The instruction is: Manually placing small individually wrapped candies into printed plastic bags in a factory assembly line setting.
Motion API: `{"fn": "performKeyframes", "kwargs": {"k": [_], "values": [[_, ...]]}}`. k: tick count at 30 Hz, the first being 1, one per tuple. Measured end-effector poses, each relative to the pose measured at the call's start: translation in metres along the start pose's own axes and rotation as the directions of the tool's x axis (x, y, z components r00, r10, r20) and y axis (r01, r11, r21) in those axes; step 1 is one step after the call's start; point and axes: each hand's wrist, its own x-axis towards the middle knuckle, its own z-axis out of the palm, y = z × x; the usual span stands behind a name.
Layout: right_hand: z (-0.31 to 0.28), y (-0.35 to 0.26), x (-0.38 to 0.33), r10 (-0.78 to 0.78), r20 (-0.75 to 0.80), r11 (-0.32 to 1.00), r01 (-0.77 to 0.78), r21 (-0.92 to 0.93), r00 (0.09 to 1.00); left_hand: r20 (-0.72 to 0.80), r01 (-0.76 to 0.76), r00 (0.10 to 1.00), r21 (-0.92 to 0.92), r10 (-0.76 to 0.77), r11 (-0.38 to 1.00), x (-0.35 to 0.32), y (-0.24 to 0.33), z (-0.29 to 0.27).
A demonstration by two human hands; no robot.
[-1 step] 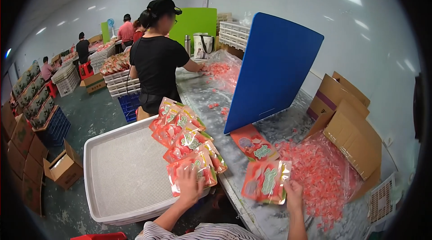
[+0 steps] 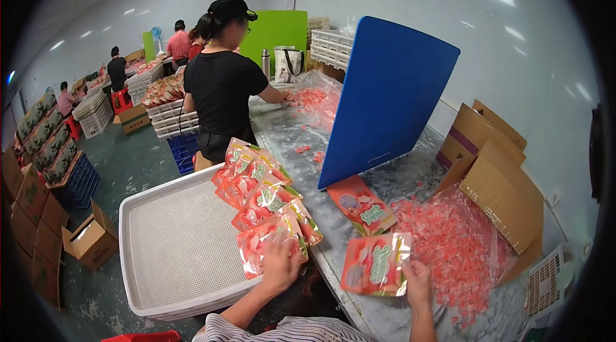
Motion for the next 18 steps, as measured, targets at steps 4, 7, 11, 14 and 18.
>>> {"fn": "performKeyframes", "kwargs": {"k": [4, 7, 11, 14, 18], "values": [[0.014, -0.012, -0.054, -0.032, 0.116, 0.999, 0.031, 0.011, 0.993, 0.092, -0.496, 0.784, -0.502, 0.614, 0.709, 0.028, 0.086, 0.004], [0.011, -0.013, -0.079, -0.025, 0.170, 0.999, 0.029, -0.023, 0.985, 0.136, -0.727, 0.445, -0.522, 0.885, 0.446, 0.029, 0.135, 0.009], [0.000, 0.010, -0.093, -0.039, 0.172, 0.992, 0.017, 0.127, 0.984, 0.192, -0.703, 0.341, -0.597, 0.920, 0.386, 0.028, 0.146, 0.026], [-0.006, 0.018, -0.102, 0.049, 0.190, 0.948, -0.105, 0.299, 0.981, 0.183, -0.671, 0.328, -0.645, 0.927, 0.365, 0.025, 0.148, 0.032], [-0.009, 0.003, -0.109, 0.148, 0.328, 0.836, -0.295, 0.462, 0.933, 0.191, -0.616, 0.346, -0.692, 0.919, 0.376, 0.029, 0.153, 0.022]]}}
